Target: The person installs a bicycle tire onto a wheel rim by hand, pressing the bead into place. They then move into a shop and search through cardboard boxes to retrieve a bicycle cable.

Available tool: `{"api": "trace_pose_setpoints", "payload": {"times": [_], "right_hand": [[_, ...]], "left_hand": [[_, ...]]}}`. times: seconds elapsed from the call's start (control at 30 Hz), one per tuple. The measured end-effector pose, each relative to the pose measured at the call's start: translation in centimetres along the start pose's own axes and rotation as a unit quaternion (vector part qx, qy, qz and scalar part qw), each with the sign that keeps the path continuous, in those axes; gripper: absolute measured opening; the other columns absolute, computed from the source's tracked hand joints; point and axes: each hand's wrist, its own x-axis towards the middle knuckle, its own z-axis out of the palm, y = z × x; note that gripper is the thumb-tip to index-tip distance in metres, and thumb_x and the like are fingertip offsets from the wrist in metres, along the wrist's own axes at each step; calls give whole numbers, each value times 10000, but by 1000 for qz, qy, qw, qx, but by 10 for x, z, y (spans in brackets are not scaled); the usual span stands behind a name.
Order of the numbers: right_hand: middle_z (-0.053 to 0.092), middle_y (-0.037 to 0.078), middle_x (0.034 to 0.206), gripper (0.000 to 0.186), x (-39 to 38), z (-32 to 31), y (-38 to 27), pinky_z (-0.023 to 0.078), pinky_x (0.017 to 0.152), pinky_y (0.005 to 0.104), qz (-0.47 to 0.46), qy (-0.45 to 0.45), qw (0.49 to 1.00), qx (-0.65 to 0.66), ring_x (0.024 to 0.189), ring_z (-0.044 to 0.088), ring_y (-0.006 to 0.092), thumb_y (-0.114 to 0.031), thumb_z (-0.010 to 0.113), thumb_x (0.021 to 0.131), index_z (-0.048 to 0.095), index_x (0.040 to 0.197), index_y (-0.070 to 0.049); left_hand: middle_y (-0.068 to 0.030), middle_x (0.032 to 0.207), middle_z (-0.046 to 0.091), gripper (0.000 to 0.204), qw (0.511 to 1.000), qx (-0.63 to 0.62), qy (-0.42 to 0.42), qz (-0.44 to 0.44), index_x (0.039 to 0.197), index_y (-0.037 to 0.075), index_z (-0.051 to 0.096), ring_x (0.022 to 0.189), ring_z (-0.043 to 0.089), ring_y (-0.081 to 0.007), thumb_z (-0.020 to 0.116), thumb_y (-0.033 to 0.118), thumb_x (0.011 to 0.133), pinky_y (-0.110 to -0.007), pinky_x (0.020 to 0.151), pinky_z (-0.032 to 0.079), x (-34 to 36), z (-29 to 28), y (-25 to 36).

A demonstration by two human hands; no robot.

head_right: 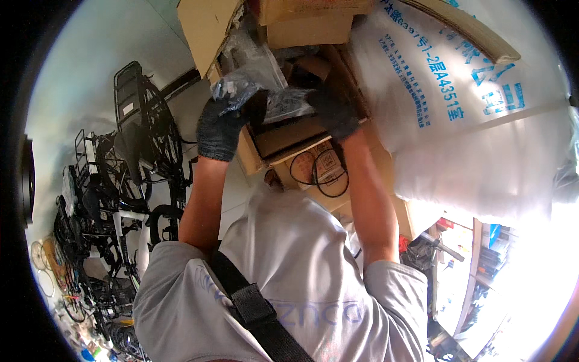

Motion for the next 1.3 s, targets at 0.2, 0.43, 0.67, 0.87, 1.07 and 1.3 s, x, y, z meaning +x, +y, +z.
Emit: {"api": "trace_pose_setpoints", "payload": {"times": [0.2,0.43,0.67,0.87,1.07,1.3], "right_hand": [[729,150,1143,381,-91,-38,-94,575,842,367,-71,152,871,-462,928,726,278,-213,696,931,631,1249,-15],[735,149,1044,363,-116,-36,-89,549,858,373,-160,211,882,-389,957,693,306,-232,785,833,671,1095,-8],[728,160,1044,471,-158,-35,-78,546,892,391,-81,296,890,-336,1010,699,331,-200,852,752,662,1148,-28],[588,224,1350,738,-182,-58,-76,532,955,432,-139,263,948,-114,1175,639,375,-219,909,689,609,1334,-25],[660,222,1185,530,-187,-38,-85,554,887,461,-183,196,820,-506,1032,658,406,-140,792,778,653,1287,-84],[713,187,987,154,-202,-63,-46,576,752,390,-114,245,954,-133,854,700,359,-67,648,949,694,1088,-18]], "left_hand": [[-191,1067,700,267,988,117,-97,26,1135,-14,668,1007,666,-323,613,210,999,-394,916,536,-2,20,25],[-163,1283,640,401,900,-302,-273,-156,1363,72,568,1140,630,-338,648,193,989,-411,1027,508,-40,70,104],[-94,1428,585,584,926,106,-335,139,1502,44,478,1272,589,-272,695,202,984,-407,1064,506,-47,112,74],[-116,1360,633,547,885,-331,-259,-203,1461,-13,513,1223,621,-245,692,210,995,-375,1012,531,-56,108,64],[-114,1275,682,425,928,-199,-259,-178,1386,-18,592,1124,674,-209,652,162,1005,-331,915,576,-63,111,77],[-140,1280,685,385,889,-283,-314,-179,1343,-38,605,1167,671,-238,616,98,983,-353,996,556,-75,101,86]]}}
